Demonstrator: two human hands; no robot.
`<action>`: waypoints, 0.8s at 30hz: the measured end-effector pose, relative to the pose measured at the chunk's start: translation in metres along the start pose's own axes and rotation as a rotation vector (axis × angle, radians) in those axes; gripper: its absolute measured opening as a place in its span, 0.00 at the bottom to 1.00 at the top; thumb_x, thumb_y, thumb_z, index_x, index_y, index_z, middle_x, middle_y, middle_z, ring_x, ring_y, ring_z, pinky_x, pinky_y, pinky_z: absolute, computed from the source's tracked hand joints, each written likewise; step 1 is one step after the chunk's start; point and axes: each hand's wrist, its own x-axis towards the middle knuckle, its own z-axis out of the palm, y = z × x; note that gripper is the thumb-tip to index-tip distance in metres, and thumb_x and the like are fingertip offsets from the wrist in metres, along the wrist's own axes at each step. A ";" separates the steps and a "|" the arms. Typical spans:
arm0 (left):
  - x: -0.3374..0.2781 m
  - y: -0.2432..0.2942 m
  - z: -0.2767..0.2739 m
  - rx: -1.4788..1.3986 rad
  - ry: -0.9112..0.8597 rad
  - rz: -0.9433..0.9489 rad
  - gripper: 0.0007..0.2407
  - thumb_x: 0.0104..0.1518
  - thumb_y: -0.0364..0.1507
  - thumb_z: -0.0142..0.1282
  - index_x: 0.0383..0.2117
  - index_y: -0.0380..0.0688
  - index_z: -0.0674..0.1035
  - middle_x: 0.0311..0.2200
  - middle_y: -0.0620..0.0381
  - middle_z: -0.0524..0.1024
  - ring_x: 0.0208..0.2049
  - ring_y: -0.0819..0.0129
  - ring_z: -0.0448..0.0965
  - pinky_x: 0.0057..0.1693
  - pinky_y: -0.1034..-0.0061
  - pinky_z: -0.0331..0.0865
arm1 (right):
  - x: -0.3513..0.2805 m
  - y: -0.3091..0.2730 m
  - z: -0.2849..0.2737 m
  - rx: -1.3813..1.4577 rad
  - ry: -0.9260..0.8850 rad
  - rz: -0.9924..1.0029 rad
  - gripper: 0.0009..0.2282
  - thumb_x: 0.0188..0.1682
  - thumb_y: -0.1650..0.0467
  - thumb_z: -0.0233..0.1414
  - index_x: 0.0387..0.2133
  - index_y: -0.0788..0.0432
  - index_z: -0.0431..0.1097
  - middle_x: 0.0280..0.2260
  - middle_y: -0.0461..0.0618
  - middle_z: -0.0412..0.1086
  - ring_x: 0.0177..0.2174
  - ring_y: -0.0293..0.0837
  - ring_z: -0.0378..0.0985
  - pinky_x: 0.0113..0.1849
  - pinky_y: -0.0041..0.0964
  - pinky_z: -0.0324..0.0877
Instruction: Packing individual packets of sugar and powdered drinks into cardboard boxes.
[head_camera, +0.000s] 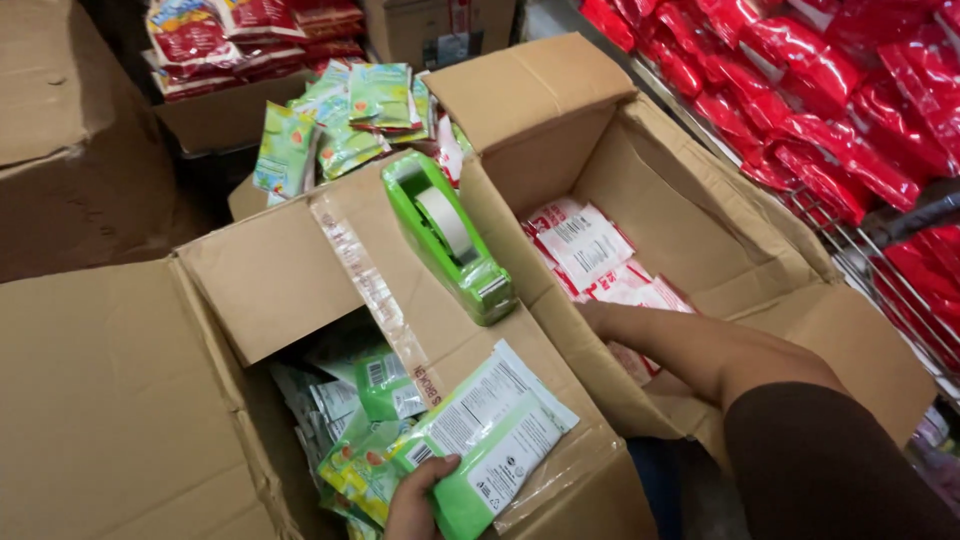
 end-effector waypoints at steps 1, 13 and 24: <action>-0.004 0.001 0.003 0.008 0.022 0.012 0.24 0.47 0.24 0.53 0.54 0.28 0.73 0.43 0.36 0.81 0.42 0.44 0.83 0.50 0.53 0.78 | -0.001 0.005 0.000 0.033 0.015 0.022 0.12 0.43 0.64 0.55 0.38 0.54 0.78 0.40 0.58 0.78 0.39 0.54 0.80 0.41 0.49 0.74; -0.017 -0.001 0.008 -0.025 -0.049 0.027 0.21 0.51 0.24 0.52 0.53 0.24 0.71 0.44 0.34 0.78 0.45 0.43 0.81 0.53 0.53 0.77 | -0.125 0.034 -0.114 0.240 0.388 0.210 0.13 0.42 0.62 0.58 0.35 0.56 0.79 0.36 0.58 0.79 0.34 0.53 0.82 0.39 0.49 0.74; -0.037 0.006 0.024 -0.100 -0.187 0.140 0.20 0.57 0.35 0.47 0.53 0.36 0.74 0.48 0.43 0.78 0.49 0.47 0.79 0.57 0.53 0.71 | -0.366 -0.184 -0.116 1.580 1.222 -0.550 0.25 0.48 0.81 0.53 0.61 0.58 0.60 0.56 0.54 0.69 0.57 0.52 0.72 0.62 0.52 0.66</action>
